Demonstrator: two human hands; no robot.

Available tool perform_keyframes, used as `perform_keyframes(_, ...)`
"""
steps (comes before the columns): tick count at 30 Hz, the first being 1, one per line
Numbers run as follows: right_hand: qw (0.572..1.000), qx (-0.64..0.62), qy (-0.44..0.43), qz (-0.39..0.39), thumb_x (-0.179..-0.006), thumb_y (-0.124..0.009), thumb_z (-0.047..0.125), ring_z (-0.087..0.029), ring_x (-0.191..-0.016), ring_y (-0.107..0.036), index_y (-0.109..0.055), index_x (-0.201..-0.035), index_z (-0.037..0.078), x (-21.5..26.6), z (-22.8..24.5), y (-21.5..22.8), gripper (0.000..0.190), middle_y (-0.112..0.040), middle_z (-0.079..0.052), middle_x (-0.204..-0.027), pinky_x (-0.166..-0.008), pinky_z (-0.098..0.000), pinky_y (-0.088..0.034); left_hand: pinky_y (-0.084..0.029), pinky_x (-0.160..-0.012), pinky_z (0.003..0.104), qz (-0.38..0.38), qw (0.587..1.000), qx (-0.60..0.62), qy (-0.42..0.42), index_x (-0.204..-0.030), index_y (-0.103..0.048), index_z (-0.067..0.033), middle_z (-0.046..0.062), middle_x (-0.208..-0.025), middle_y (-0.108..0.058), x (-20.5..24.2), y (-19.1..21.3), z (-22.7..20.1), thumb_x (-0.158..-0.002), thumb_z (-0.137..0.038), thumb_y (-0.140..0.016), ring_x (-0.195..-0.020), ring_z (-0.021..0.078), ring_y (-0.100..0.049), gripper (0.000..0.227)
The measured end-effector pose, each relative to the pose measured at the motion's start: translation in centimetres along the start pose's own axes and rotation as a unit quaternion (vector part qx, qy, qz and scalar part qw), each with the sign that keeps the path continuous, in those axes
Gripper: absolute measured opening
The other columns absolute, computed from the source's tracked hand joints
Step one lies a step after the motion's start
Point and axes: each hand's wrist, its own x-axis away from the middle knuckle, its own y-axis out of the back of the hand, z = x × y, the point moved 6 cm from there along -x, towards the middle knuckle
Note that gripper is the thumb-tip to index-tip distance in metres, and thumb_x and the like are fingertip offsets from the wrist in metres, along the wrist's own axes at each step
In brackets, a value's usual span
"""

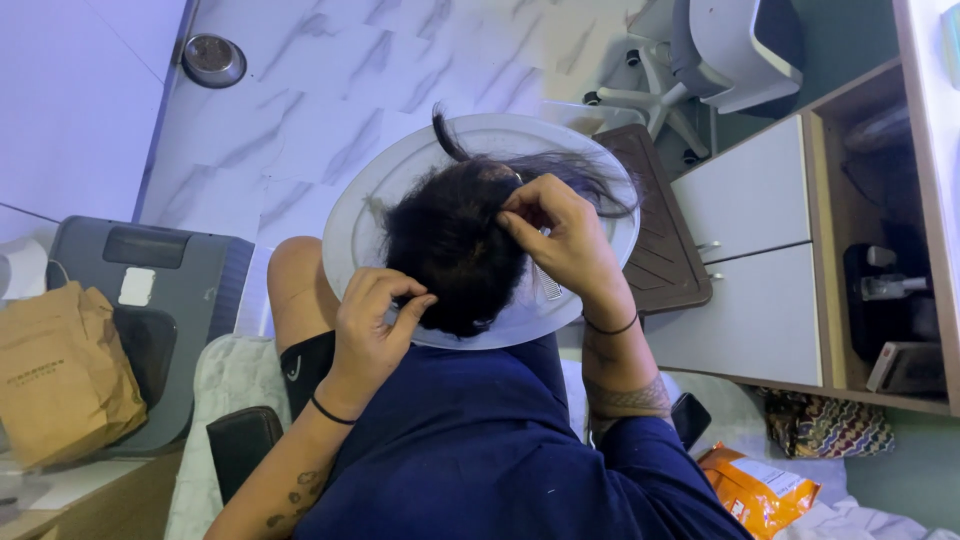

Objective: A person is hand-ventilating a hairpiece, using a ventilating needle to knot hair into a lace foundation.

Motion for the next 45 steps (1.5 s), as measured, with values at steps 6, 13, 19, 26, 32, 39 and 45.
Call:
perform_keyframes(6,0.999,-0.004,-0.007,0.045,-0.092,-0.079,0.006,-0.024,-0.069,-0.066,-0.07,-0.095,0.004,-0.3,1.1,-0.1,0.009,-0.063,-0.011,-0.077,-0.062,-0.0365,-0.056,-0.052,-0.071,0.034,-0.003,1.0,0.01,0.002,-0.089,-0.071,-0.0066,0.003,-0.078,-0.063,0.0,0.3,0.3,-0.089,-0.005,-0.078,-0.077,0.0231,-0.065,0.007)
perform_keyframes(13,0.996,0.049,0.073,-0.01,-0.092,-0.08,0.006,-0.026,-0.077,-0.07,-0.074,-0.099,0.007,1.1,2.2,-0.1,0.009,-0.069,-0.009,-0.094,-0.068,-0.033,-0.058,-0.052,-0.073,0.035,-0.002,1.0,0.019,0.004,-0.091,-0.071,-0.0073,0.003,-0.079,-0.063,0.3,0.1,0.5,-0.09,-0.008,-0.078,-0.078,0.0227,-0.065,0.006)
perform_keyframes(19,0.992,0.072,0.072,-0.07,-0.088,-0.081,0.001,-0.024,-0.075,-0.072,-0.074,-0.093,0.005,2.3,1.6,0.3,0.01,-0.07,-0.008,-0.09,-0.067,-0.0303,-0.06,-0.052,-0.072,0.035,0.005,1.0,0.013,0.01,-0.091,-0.071,-0.0081,0.003,-0.078,-0.063,0.3,0.0,0.3,-0.09,-0.007,-0.078,-0.077,0.023,-0.065,0.007)
perform_keyframes(26,1.0,-0.009,0.007,-0.024,-0.084,-0.08,0.0,-0.027,-0.075,-0.072,-0.073,-0.095,0.003,2.7,0.5,0.8,0.013,-0.069,-0.012,-0.09,-0.068,-0.0337,-0.061,-0.053,-0.07,0.034,0.0,1.0,0.006,-0.003,-0.09,-0.07,-0.0078,0.002,-0.078,-0.065,0.3,0.0,0.4,-0.088,-0.007,-0.079,-0.075,0.0228,-0.066,0.009)
perform_keyframes(32,0.988,0.14,-0.051,-0.033,-0.085,-0.076,0.001,-0.034,-0.074,-0.071,-0.071,-0.093,0.002,4.8,-4.9,1.7,0.01,-0.067,-0.015,-0.088,-0.066,-0.0426,-0.06,-0.053,-0.078,0.036,-0.02,1.0,-0.01,0.009,-0.098,-0.066,-0.0078,0.005,-0.088,-0.063,2.5,-0.2,3.9,-0.084,-0.016,-0.085,-0.083,0.0242,-0.064,0.025)
perform_keyframes(39,0.935,0.306,-0.175,-0.02,-0.09,-0.073,0.017,-0.032,-0.079,-0.07,-0.074,-0.095,0.011,9.4,-13.9,1.9,0.008,-0.068,-0.011,-0.087,-0.072,-0.0442,-0.057,-0.034,-0.115,0.052,0.043,0.993,0.07,0.081,-0.149,-0.032,-0.0012,0.022,-0.151,-0.037,3.3,-1.2,6.9,-0.087,-0.033,-0.08,-0.144,0.038,-0.035,0.085)
perform_keyframes(45,0.937,0.323,-0.123,-0.045,-0.094,-0.074,0.016,-0.032,-0.089,-0.071,-0.079,-0.097,0.012,9.1,-12.7,2.6,0.008,-0.072,-0.009,-0.098,-0.076,-0.0413,-0.058,-0.036,-0.115,0.055,0.122,0.985,0.008,0.123,-0.153,-0.034,-0.0053,0.021,-0.145,-0.051,3.8,-2.0,8.8,-0.088,-0.055,-0.069,-0.135,0.0384,-0.048,0.089)
